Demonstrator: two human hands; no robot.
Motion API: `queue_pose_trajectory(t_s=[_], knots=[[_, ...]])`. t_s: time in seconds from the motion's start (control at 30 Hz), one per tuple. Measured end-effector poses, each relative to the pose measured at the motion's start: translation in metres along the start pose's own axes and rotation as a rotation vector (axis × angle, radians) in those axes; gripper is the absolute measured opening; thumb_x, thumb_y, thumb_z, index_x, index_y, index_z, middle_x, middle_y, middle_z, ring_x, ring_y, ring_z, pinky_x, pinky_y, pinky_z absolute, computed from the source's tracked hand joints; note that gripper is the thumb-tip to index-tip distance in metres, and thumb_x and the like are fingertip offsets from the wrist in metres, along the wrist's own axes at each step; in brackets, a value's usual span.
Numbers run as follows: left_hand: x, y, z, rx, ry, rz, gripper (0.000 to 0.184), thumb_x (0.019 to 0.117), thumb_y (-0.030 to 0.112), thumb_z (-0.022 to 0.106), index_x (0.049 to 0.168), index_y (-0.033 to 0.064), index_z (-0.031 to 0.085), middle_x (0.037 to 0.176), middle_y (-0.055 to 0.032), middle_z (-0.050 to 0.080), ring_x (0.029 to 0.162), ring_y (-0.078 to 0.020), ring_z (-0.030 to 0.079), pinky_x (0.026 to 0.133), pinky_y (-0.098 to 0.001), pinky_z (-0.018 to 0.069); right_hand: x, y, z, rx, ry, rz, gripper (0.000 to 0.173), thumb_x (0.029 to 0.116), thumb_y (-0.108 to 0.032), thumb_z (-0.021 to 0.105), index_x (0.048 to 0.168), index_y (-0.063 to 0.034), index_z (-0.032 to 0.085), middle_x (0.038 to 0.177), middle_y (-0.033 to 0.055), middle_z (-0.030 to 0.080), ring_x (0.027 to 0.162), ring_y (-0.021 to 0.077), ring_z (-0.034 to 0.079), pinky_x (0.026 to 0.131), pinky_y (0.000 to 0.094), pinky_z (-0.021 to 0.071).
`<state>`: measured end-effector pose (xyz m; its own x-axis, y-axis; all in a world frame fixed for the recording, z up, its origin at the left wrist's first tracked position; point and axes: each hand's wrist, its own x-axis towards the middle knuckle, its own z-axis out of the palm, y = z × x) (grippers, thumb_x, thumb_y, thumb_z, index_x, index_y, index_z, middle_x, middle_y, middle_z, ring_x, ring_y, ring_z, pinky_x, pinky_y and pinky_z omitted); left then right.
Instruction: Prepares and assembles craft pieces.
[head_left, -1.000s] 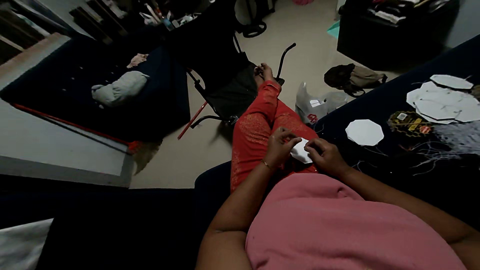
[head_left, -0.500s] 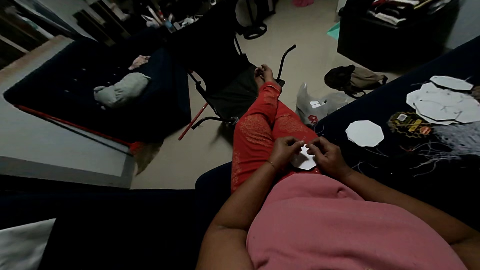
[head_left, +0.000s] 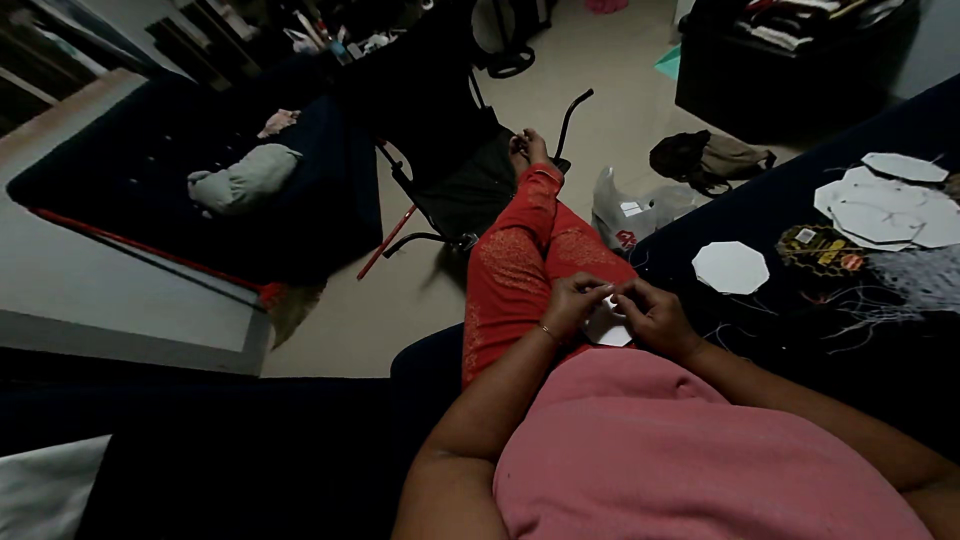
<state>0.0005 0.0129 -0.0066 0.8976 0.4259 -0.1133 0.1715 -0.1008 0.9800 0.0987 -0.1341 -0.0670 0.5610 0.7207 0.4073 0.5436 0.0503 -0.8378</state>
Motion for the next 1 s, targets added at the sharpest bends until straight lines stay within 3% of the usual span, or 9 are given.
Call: queue_pose_trajectory(t_s=[0.1,0.4,0.73,1.0], knots=[[-0.0006,0.0002,0.0017,-0.066,0.017,-0.003,0.01,0.0954,0.004,0.067,0.098,-0.0042,0.072,0.081,-0.0011,0.068,0.067,-0.0018,0.059,0.064,-0.0193,0.0509,-0.0003,0.0001,0.0002,-0.006,-0.002,-0.005,0.022,0.1015,-0.015,0.054,0.104,0.0023,0.067,0.091,0.0112,0.071,0.078,0.0137,0.071,0.073,0.0307,0.061],[-0.0019,0.0018,0.0022,-0.132,-0.008,-0.023,0.009,0.0947,0.002,0.066,0.1,-0.0033,0.072,0.08,-0.0005,0.068,0.065,-0.0016,0.057,0.061,-0.0186,0.0489,-0.0006,-0.0001,0.001,-0.024,-0.001,-0.023,0.02,0.1004,-0.013,0.055,0.101,0.0021,0.067,0.087,0.0103,0.07,0.076,0.0123,0.07,0.072,0.0287,0.06],[-0.0011,0.0015,0.0022,-0.098,-0.039,-0.006,0.009,0.0953,0.003,0.065,0.099,-0.003,0.071,0.082,0.0004,0.067,0.068,-0.0008,0.057,0.065,-0.019,0.0492,0.0004,-0.0003,-0.0007,-0.067,-0.021,-0.048,0.017,0.0955,-0.011,0.056,0.095,0.0011,0.067,0.081,0.0095,0.067,0.07,0.0123,0.064,0.066,0.0288,0.0545],[-0.0011,0.0,0.0012,-0.098,-0.046,0.006,0.01,0.0942,0.002,0.067,0.101,-0.0034,0.072,0.085,-0.0011,0.07,0.071,-0.0014,0.06,0.067,-0.0195,0.0511,0.0018,-0.0024,-0.0044,-0.012,-0.076,-0.013,0.017,0.0942,-0.011,0.055,0.093,0.0014,0.066,0.083,0.0097,0.067,0.073,0.0111,0.063,0.067,0.0276,0.0535]])
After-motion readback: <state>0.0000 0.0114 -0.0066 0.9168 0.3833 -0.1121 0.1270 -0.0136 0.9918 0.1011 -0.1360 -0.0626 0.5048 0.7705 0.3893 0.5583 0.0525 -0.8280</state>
